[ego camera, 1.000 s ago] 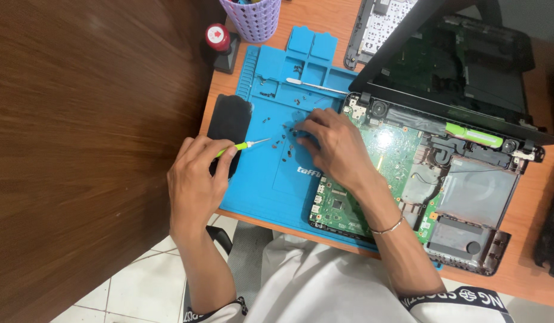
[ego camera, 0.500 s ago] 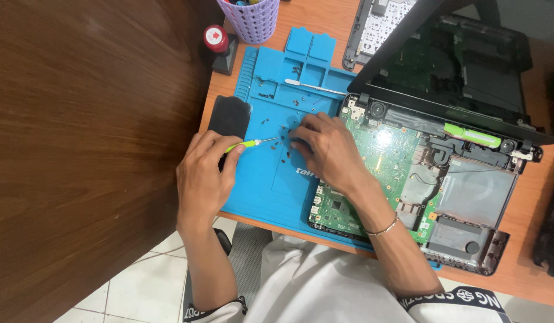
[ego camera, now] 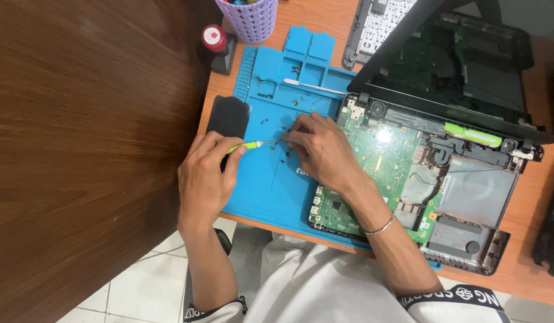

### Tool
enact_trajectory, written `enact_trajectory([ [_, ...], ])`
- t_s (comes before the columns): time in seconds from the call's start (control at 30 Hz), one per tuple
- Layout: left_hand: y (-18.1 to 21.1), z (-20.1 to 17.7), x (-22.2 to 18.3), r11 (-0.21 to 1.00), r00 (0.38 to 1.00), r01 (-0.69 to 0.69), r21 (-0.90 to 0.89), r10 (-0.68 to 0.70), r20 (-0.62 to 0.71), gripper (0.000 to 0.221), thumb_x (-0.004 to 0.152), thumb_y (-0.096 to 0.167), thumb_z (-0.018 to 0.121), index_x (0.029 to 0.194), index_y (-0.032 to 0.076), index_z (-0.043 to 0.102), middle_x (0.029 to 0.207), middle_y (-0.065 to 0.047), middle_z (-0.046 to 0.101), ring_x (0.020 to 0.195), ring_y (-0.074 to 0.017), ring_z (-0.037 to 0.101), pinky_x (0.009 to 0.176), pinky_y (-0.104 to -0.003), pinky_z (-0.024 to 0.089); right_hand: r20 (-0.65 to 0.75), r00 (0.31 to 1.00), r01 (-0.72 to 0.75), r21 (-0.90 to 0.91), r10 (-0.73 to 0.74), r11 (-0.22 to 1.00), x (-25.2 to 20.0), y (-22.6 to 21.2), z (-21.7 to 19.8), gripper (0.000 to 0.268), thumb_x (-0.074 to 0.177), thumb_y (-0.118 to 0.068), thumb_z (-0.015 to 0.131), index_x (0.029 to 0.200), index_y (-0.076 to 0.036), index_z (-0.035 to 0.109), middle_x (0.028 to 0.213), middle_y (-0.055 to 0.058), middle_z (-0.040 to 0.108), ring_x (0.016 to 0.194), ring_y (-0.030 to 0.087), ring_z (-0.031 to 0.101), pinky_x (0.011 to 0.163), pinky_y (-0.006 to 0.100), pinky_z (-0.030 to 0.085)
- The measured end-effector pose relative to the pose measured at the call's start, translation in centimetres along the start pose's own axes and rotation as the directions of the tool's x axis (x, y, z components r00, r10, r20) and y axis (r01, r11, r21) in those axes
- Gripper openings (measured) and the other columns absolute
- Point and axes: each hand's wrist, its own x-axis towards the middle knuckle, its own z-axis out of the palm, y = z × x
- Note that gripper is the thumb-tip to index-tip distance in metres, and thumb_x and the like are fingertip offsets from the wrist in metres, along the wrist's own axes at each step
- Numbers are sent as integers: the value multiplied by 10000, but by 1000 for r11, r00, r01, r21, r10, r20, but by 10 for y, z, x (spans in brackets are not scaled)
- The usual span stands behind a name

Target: The person unscrews and removes components from the interior of a laptop using a small screwdriver and their hands.

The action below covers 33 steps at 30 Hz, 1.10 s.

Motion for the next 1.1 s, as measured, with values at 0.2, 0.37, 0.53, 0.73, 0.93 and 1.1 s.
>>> enact_trajectory([
  [0.2,0,0,0,1000,1000,-7,6,7,3,119,946,182,712,1003,93,768,874,-36,650,877,-227,633,723,-402,526,-15,1000,5,7,-5,1000,1,-1,0,339,744,12,764,1073,-67,783,934,54,656,892,246,612,773,408,476],
  [0.37,-1,0,0,1000,1000,8,10,-8,8,126,941,191,716,1001,96,774,861,-30,651,885,-220,639,716,-399,527,-14,1000,-1,0,1,1000,2,-3,-1,320,771,4,761,1082,-67,781,933,57,659,886,247,616,791,411,492],
  [0.53,1,-5,-2,1000,1000,-20,10,20,-18,119,939,176,721,1004,91,773,874,-37,655,893,-228,639,723,-400,527,-23,1000,-16,37,17,999,2,-5,-4,264,789,-40,780,1053,-44,767,957,79,656,886,266,615,815,420,510],
  [0.73,9,-10,-3,999,998,-53,-8,52,-43,109,933,152,729,1007,80,764,874,-50,647,888,-241,637,722,-406,521,-26,1000,4,70,-2,998,2,-5,-7,204,807,-61,784,1008,-39,759,954,85,651,895,270,619,835,423,514],
  [0.93,13,-11,-4,997,996,-71,0,71,-52,105,928,151,735,1006,86,761,875,-54,646,885,-246,638,717,-409,519,-59,998,25,82,-20,996,-1,-4,-7,182,809,-54,780,989,-44,759,947,81,654,907,269,622,829,420,504],
  [1.1,17,-11,-4,996,994,-92,8,92,-61,107,929,150,737,1009,82,755,881,-52,647,883,-250,638,714,-411,519,-65,998,25,78,-20,997,-3,-3,-11,163,813,-45,781,975,-39,756,929,86,648,908,275,618,807,422,496],
])
